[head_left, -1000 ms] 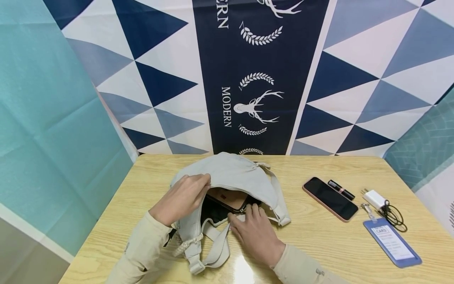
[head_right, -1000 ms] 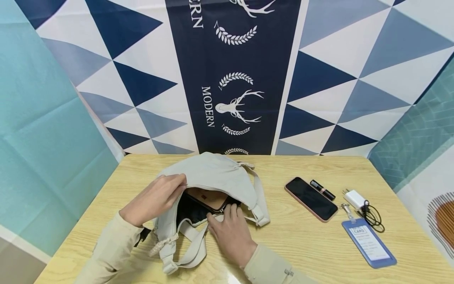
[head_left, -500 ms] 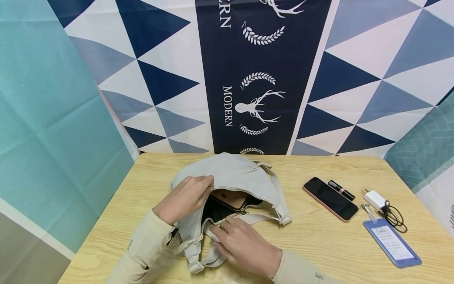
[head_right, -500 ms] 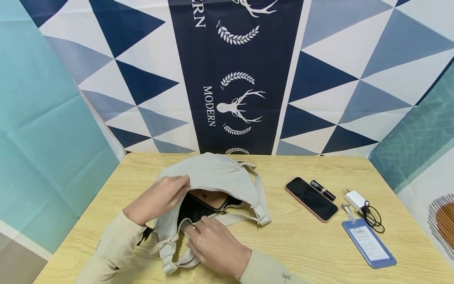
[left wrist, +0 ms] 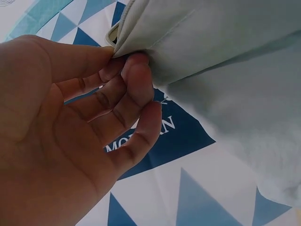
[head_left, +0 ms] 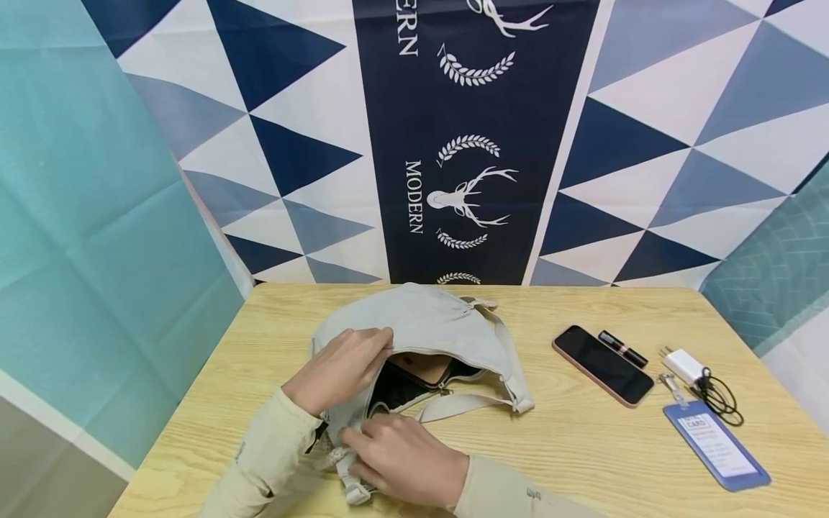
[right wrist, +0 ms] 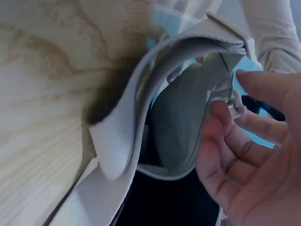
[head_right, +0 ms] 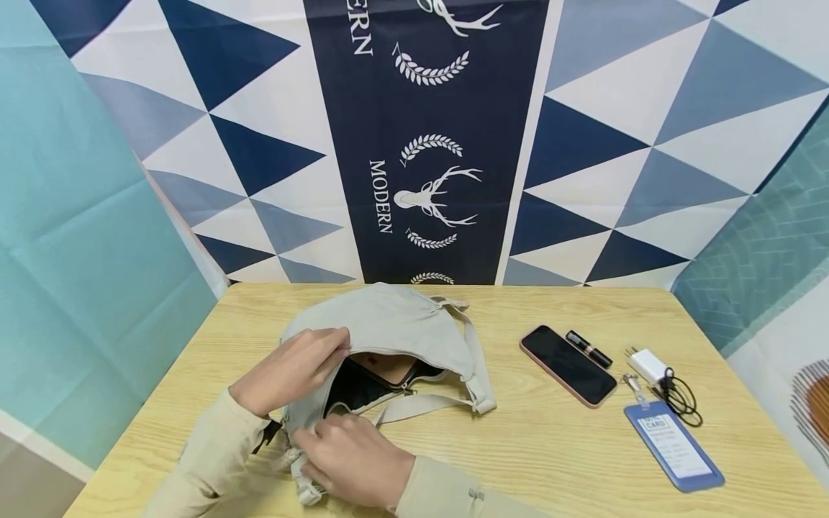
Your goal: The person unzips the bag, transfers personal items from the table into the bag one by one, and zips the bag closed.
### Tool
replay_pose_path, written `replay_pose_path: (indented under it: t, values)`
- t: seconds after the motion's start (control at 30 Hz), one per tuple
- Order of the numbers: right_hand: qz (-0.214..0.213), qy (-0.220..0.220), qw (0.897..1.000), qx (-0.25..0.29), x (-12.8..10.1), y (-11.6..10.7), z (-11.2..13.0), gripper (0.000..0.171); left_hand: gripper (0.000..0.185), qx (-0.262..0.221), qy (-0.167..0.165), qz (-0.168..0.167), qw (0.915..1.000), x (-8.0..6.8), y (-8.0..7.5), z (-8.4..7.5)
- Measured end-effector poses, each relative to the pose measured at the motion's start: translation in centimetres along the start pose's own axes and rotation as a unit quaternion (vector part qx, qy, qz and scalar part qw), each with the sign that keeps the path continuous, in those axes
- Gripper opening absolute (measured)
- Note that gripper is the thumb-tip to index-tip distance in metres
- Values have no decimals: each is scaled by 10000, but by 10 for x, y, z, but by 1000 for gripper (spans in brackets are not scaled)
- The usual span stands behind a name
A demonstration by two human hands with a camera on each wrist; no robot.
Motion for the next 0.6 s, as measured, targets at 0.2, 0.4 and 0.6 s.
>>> replay_pose_path:
  t: [0.2,0.4,0.6]
  values:
    - [147,-309,9987,-385,-3,7,9,11,20,-16,38,47,10000,-1,4,-3]
    - [203,-470,9982,-301,-5,9,13,12,21,-179,15,113,9998,-2,8,-4]
    - [304,-460,9983,-206,-7,10,11,17,20,-344,-140,273,9989,-3,8,-3]
Point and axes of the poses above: each hand's wrist, its own x-axis towards the middle knuckle, its own y-axis out of the palm, z = x × y, the point moved 10 cm from there along x, towards the middle knuckle, and after that the axes turned 2 degrees about y, right-handed, at the moved point
